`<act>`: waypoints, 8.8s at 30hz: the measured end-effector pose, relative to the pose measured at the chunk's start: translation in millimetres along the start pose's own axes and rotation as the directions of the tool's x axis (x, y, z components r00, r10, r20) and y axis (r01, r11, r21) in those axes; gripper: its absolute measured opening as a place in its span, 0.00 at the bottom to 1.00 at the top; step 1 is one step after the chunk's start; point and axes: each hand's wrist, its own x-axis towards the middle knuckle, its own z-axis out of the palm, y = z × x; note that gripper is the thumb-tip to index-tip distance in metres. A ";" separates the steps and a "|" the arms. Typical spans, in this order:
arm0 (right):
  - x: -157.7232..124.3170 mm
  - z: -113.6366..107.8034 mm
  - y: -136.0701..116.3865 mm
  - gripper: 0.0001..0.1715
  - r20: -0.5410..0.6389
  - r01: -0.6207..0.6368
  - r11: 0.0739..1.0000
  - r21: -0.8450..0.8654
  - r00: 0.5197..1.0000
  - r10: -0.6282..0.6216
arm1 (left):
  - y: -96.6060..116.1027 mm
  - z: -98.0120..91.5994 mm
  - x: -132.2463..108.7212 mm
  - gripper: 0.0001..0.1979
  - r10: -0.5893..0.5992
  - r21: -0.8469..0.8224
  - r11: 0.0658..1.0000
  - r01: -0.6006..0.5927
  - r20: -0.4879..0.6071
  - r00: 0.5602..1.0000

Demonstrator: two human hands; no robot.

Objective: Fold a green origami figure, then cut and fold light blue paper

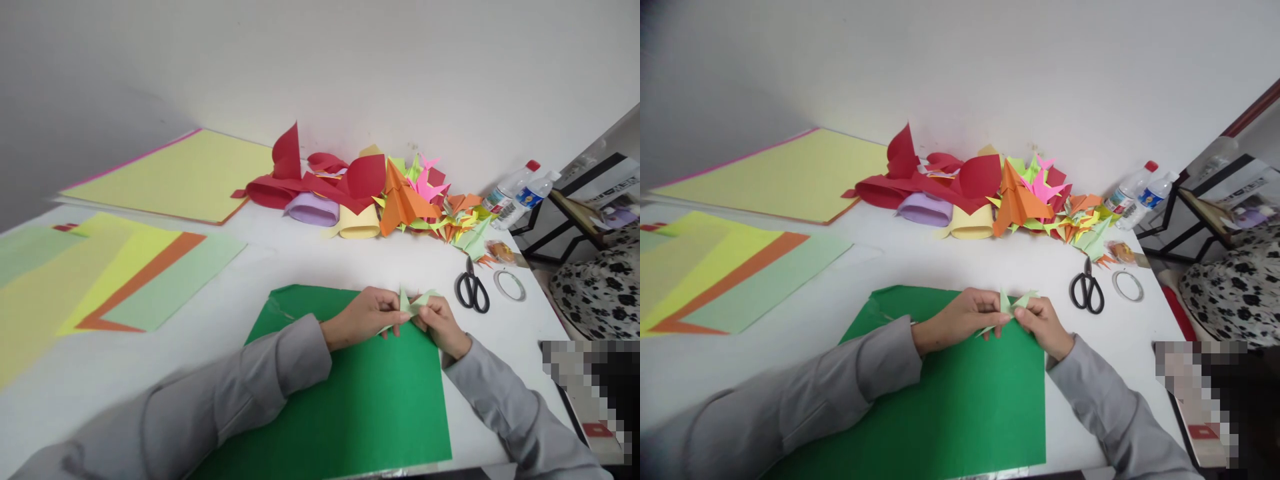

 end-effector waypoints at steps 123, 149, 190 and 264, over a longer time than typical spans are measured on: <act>-0.4 8.4 -12.3 0.22 -0.029 -0.245 0.819 0.518 0.952 0.303 | 8.0 13.9 -6.9 0.12 0.100 -0.133 0.984 -0.119 -0.141 0.985; -8.4 -0.8 -29.7 0.22 0.077 0.099 0.928 -0.358 0.994 -0.076 | 6.7 6.8 -4.8 0.24 0.041 -0.130 0.990 -0.050 -0.071 0.997; 7.8 5.0 -18.8 0.31 -0.037 -0.105 0.990 0.092 0.993 0.109 | 5.2 9.9 -4.8 0.24 -0.037 0.133 0.991 0.034 0.023 0.999; -3.1 3.7 -13.0 0.20 -0.215 -0.060 0.995 0.076 0.974 0.075 | 6.0 10.4 -9.7 0.22 0.195 0.166 0.975 -0.149 -0.311 0.930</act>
